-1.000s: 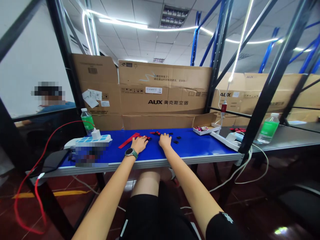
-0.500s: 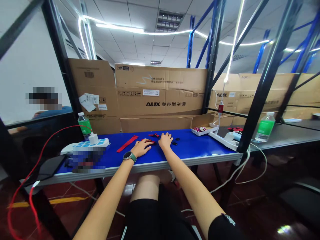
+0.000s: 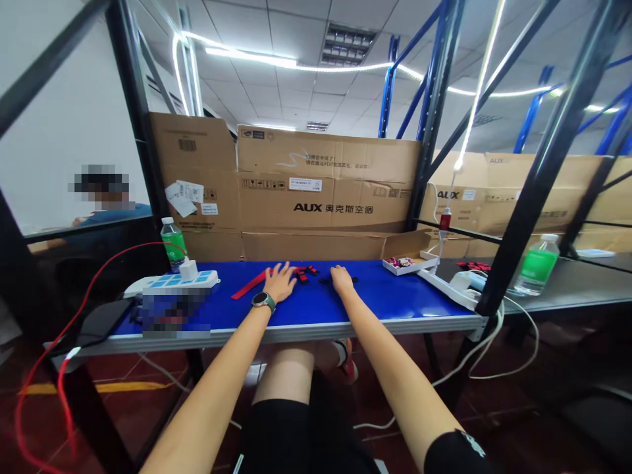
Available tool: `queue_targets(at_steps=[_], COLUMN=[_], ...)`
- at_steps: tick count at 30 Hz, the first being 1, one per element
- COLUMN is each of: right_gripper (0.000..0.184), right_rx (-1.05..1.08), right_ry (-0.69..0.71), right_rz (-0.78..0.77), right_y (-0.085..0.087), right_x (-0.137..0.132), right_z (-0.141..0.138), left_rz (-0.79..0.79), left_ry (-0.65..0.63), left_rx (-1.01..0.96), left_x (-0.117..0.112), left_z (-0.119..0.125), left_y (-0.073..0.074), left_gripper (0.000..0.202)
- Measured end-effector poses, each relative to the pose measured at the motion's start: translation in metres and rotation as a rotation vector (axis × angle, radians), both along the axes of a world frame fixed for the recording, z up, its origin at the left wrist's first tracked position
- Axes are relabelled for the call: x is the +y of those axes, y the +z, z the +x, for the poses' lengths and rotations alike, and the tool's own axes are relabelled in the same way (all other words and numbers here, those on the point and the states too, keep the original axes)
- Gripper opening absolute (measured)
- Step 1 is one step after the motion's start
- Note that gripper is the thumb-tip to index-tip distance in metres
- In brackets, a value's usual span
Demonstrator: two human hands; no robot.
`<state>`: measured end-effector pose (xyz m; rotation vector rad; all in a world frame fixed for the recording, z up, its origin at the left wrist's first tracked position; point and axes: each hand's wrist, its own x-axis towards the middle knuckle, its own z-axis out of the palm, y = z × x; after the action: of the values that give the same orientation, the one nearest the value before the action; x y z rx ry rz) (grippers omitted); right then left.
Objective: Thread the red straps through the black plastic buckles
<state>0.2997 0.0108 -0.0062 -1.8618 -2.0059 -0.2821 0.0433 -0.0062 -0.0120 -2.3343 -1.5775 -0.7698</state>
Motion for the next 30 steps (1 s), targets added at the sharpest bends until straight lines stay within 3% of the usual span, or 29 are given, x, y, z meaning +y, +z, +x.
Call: queue_targets(at_steps=[2, 5, 12, 17, 25, 30], right_gripper=[0.035, 0.04, 0.049, 0.034, 0.029, 0.031], right_rx=[-0.01, 0.032, 0.359, 0.429, 0.442, 0.525], right_ry=[0.005, 0.001, 0.198, 0.335, 0.361, 0.345], right_rz=[0.012, 0.068, 0.336, 0.394, 0.406, 0.405], right_y=[0.001, 0.002, 0.004, 0.005, 0.007, 0.008], right_x=[-0.001, 0.001, -0.002, -0.008, -0.011, -0.011], right_z=[-0.001, -0.003, -0.007, -0.008, -0.009, -0.013], left_rz=[0.069, -0.064, -0.061, -0.096, 0.047, 0.154], left_ry=[0.193, 0.402, 0.551, 0.491, 0.313, 0.158], left_rx=[-0.1, -0.142, -0.122, -0.06, -0.111, -0.148], left_x=[0.0, -0.002, -0.017, -0.018, -0.013, -0.023], left_z=[-0.009, -0.022, -0.021, -0.021, -0.02, -0.013], left_y=[-0.003, -0.006, -0.001, 0.002, 0.003, 0.017], left_gripper=[0.045, 0.037, 0.037, 0.027, 0.013, 0.017])
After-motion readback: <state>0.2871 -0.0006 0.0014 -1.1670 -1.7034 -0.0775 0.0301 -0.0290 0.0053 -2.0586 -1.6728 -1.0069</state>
